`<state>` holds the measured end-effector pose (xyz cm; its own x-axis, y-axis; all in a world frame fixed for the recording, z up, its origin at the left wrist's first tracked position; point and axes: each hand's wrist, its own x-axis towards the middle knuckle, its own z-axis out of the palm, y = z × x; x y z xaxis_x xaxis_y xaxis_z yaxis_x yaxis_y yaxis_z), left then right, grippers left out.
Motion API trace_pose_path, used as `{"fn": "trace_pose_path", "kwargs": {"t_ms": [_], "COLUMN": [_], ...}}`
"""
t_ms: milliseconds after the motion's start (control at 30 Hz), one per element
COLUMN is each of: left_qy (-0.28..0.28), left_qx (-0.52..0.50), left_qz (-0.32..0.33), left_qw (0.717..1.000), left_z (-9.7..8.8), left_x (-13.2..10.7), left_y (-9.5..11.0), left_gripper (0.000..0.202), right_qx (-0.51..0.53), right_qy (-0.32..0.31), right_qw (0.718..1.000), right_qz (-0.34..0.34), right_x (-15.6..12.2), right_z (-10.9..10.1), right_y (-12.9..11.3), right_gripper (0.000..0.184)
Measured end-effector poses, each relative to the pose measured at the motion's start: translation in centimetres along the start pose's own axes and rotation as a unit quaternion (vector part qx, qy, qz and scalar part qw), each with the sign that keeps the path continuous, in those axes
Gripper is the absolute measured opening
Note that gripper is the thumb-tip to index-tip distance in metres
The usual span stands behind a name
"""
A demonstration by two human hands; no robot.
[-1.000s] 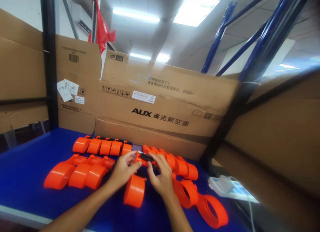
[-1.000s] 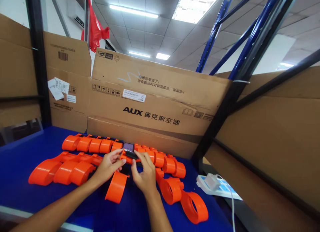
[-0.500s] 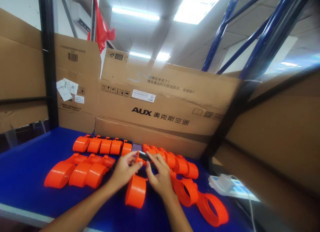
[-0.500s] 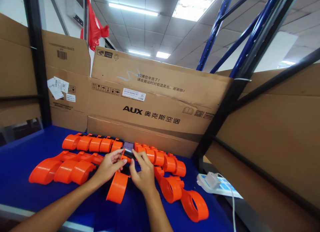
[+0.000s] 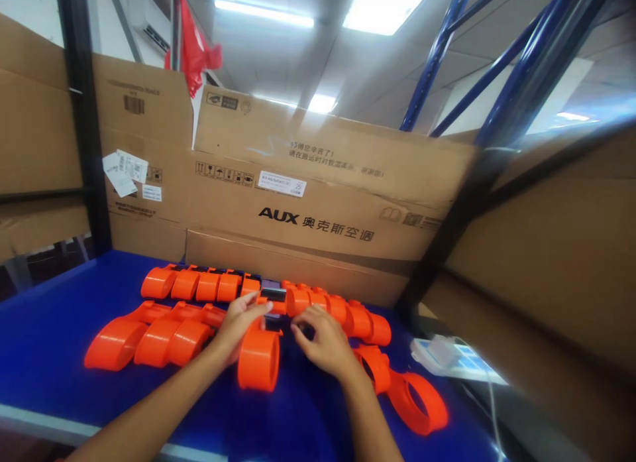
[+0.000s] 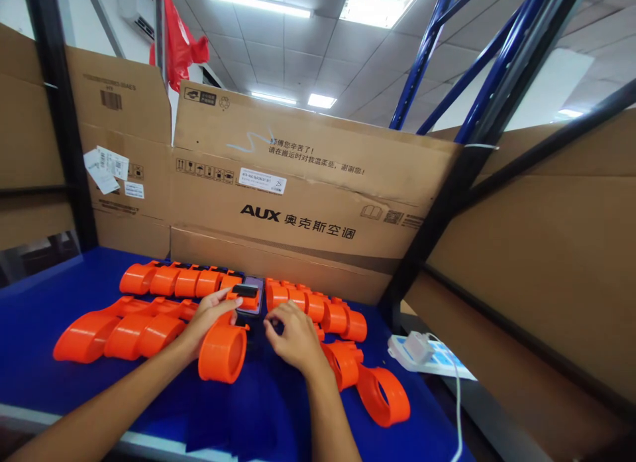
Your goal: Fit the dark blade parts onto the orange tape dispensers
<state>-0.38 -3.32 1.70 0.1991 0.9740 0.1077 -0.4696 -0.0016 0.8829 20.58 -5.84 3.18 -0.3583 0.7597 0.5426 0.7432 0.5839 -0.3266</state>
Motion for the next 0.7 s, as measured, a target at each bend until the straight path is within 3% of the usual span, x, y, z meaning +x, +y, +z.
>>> {"fn": "trace_pose_path", "kwargs": {"t_ms": [133,267,533,700], "left_qy": [0.018,0.007,0.011,0.011], "left_qx": [-0.001,0.001,-0.004,-0.01], "left_qz": [-0.012,-0.002,0.011,0.018], "left_qw": [1.0,1.0,1.0,1.0], "left_z": [-0.4,-0.2,0.1,-0.2], "left_x": [0.2,0.1,0.0,0.5], "left_y": [-0.5,-0.5,-0.3,-0.8], "left_gripper": [0.055,0.056,0.058,0.059], "right_qx": [-0.032,-0.024,0.07,0.209], "right_qy": [-0.116,-0.152,-0.022,0.065], "right_qw": [0.993,0.988,0.994,0.97], "right_qz": [0.003,0.015,0.087,0.106], "right_x": [-0.4,-0.5,-0.1,0.4], "right_z": [0.8,1.6,1.0,1.3], "right_y": [0.1,0.3,1.1,0.2], "right_gripper": [0.005,0.009,0.009,0.016]}}
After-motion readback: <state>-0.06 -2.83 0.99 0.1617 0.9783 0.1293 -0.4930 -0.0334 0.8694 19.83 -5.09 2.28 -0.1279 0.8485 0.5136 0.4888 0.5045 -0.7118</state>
